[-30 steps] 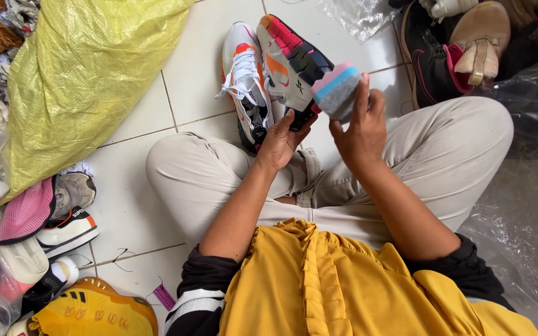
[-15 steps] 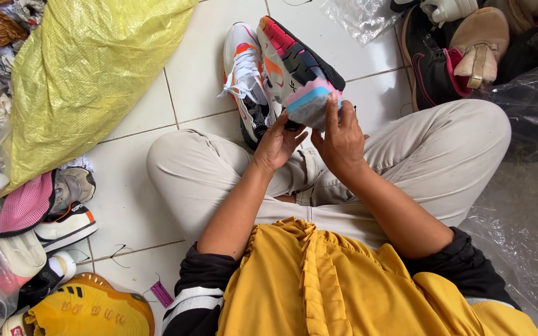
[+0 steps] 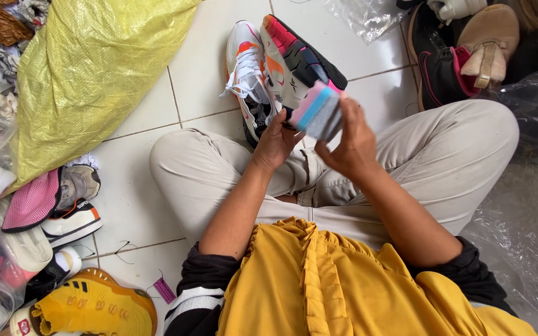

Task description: Cleaning the soles of a pair of sneakers with a sponge and then tying the shoelaces.

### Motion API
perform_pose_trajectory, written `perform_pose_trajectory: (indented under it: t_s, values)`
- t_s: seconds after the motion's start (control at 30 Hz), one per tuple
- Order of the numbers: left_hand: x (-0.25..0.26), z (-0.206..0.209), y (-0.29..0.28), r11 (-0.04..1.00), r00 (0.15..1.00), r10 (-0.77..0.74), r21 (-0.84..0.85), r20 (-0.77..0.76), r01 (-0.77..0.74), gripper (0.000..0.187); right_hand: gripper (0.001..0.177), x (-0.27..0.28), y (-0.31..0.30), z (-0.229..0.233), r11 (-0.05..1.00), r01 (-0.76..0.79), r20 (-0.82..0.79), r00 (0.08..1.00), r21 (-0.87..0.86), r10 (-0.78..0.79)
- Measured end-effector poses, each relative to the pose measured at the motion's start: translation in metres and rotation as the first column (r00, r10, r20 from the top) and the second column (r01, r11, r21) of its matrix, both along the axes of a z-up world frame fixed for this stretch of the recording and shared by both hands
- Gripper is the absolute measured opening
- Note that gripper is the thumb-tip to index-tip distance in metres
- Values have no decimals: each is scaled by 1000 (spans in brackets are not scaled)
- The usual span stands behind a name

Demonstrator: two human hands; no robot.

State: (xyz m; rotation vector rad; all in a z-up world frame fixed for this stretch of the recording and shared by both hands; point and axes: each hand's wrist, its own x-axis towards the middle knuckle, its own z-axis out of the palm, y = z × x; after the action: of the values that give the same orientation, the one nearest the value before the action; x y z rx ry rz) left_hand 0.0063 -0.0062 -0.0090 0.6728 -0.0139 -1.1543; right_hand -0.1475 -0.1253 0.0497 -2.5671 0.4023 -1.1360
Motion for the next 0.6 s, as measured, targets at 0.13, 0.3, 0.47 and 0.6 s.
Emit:
perform_pose_trajectory:
  t_s: [0.13, 0.3, 0.47, 0.6]
  values:
    - [4, -33, -5, 995, 995, -77, -63, -61, 73, 22, 102, 6, 1, 3, 964, 184, -80, 976, -190, -202]
    - [5, -54, -10, 996, 998, -60, 64, -24, 62, 18, 111, 5, 17, 13, 967, 181, -337, 912, -178, -233]
    - [-11, -95, -20, 973, 980, 194, 132, -32, -188, 29, 108, 3, 27, 38, 975, 128, -631, 776, 183, 16]
    - [20, -123, -17, 926, 723, -178, 362, 667, -106, 34, 108, 1, 28, 47, 912, 145, -688, 704, 385, 178]
